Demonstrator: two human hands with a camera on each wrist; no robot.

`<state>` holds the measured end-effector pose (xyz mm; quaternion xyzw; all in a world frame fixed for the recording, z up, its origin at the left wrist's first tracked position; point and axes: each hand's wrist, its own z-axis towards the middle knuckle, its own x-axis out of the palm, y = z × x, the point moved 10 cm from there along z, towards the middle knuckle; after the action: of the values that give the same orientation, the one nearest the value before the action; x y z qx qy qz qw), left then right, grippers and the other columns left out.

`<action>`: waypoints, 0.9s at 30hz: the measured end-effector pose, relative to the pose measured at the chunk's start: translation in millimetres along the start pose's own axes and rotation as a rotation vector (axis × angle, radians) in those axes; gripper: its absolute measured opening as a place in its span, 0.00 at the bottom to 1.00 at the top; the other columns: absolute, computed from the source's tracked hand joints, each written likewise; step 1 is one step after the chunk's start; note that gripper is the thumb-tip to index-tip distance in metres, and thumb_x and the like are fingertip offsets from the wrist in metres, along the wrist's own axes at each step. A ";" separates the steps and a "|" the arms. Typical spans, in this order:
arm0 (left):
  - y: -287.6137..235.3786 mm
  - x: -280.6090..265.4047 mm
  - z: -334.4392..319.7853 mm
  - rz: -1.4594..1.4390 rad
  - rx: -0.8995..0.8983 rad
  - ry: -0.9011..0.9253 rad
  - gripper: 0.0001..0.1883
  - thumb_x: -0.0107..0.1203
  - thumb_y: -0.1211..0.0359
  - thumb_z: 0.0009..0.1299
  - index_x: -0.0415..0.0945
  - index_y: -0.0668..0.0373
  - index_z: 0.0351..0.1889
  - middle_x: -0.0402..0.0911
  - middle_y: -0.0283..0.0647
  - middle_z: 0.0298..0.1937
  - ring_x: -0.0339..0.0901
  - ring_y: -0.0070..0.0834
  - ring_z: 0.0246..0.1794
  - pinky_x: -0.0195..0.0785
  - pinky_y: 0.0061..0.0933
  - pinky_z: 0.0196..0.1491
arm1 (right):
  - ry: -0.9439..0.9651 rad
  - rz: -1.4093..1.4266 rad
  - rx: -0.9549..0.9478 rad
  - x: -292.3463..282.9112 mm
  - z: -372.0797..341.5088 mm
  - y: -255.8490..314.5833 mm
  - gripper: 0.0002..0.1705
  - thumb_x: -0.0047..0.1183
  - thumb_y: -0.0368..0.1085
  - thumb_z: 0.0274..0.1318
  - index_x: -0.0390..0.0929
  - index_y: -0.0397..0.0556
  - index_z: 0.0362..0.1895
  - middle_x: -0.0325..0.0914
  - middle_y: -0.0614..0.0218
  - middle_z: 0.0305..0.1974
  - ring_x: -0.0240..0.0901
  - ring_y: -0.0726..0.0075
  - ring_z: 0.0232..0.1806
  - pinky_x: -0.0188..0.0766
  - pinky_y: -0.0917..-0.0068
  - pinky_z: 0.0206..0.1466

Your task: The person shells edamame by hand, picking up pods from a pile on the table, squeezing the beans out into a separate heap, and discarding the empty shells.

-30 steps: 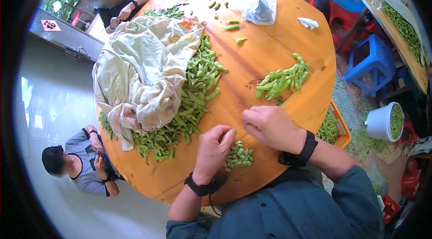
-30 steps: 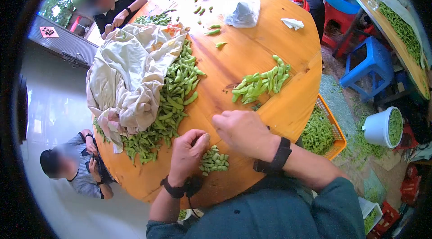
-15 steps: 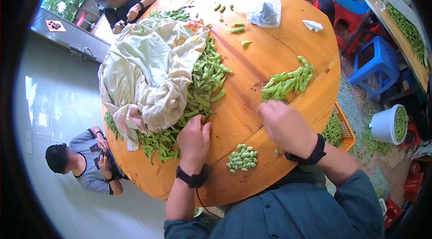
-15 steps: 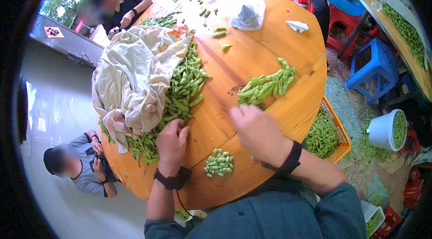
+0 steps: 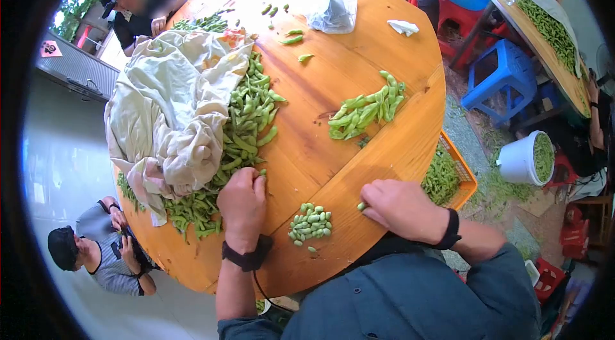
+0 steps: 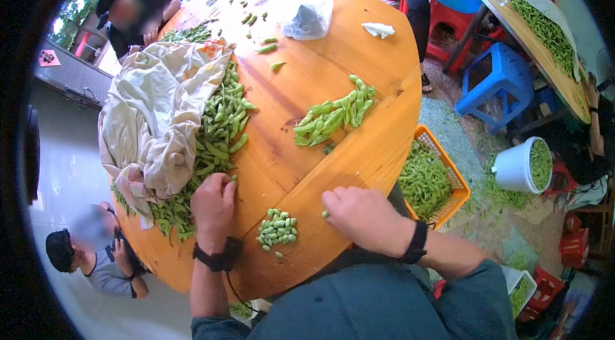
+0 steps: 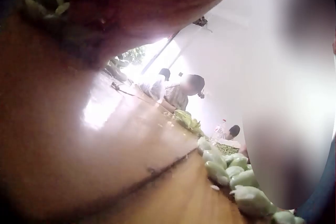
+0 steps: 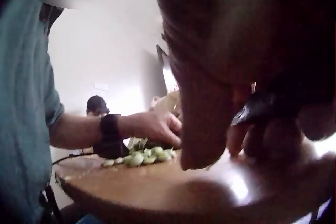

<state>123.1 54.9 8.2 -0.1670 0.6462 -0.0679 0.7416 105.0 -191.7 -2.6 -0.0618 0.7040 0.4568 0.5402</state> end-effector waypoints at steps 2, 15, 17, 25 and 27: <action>-17.8 -4.6 -4.9 0.005 0.080 -0.035 0.07 0.60 0.70 0.67 0.79 0.63 0.39 0.81 0.49 0.37 0.79 0.49 0.35 0.71 0.40 0.39 | -0.023 0.003 -0.030 13.1 10.8 9.8 0.08 0.53 0.35 0.58 0.69 0.45 0.37 0.75 0.57 0.32 0.78 0.49 0.38 0.76 0.57 0.40; -36.8 45.9 -42.5 -1.331 -0.428 0.434 0.07 0.53 0.70 0.77 0.76 0.63 0.49 0.81 0.34 0.33 0.75 0.16 0.25 0.69 0.17 0.26 | -0.304 0.532 -0.116 -12.1 51.4 21.5 0.11 0.52 0.30 0.57 0.77 0.39 0.44 0.80 0.46 0.35 0.80 0.42 0.39 0.76 0.54 0.41; -43.6 46.9 -43.1 -1.340 -0.410 0.440 0.07 0.53 0.71 0.77 0.76 0.64 0.49 0.81 0.34 0.33 0.75 0.17 0.25 0.70 0.18 0.26 | -0.204 0.622 0.105 -4.5 54.7 8.7 0.12 0.53 0.32 0.57 0.79 0.39 0.44 0.81 0.44 0.33 0.81 0.42 0.37 0.77 0.56 0.41; -46.2 48.5 -45.8 -1.250 -0.346 0.408 0.05 0.56 0.73 0.75 0.76 0.64 0.45 0.83 0.37 0.35 0.77 0.18 0.26 0.72 0.19 0.28 | -0.184 0.785 0.143 7.8 61.6 -0.1 0.11 0.53 0.33 0.55 0.80 0.37 0.39 0.81 0.43 0.32 0.81 0.41 0.36 0.76 0.56 0.39; -46.4 46.1 -45.3 -1.234 -0.339 0.368 0.05 0.57 0.74 0.74 0.75 0.63 0.44 0.83 0.36 0.35 0.78 0.19 0.27 0.71 0.19 0.28 | -0.173 0.793 0.151 10.1 63.0 -2.4 0.11 0.53 0.33 0.55 0.80 0.37 0.38 0.80 0.43 0.32 0.81 0.41 0.35 0.76 0.56 0.39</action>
<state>91.1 -10.4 -24.4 -0.6063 0.5499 -0.4045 0.4079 146.6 -144.2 -12.2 0.2925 0.6568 0.5802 0.3827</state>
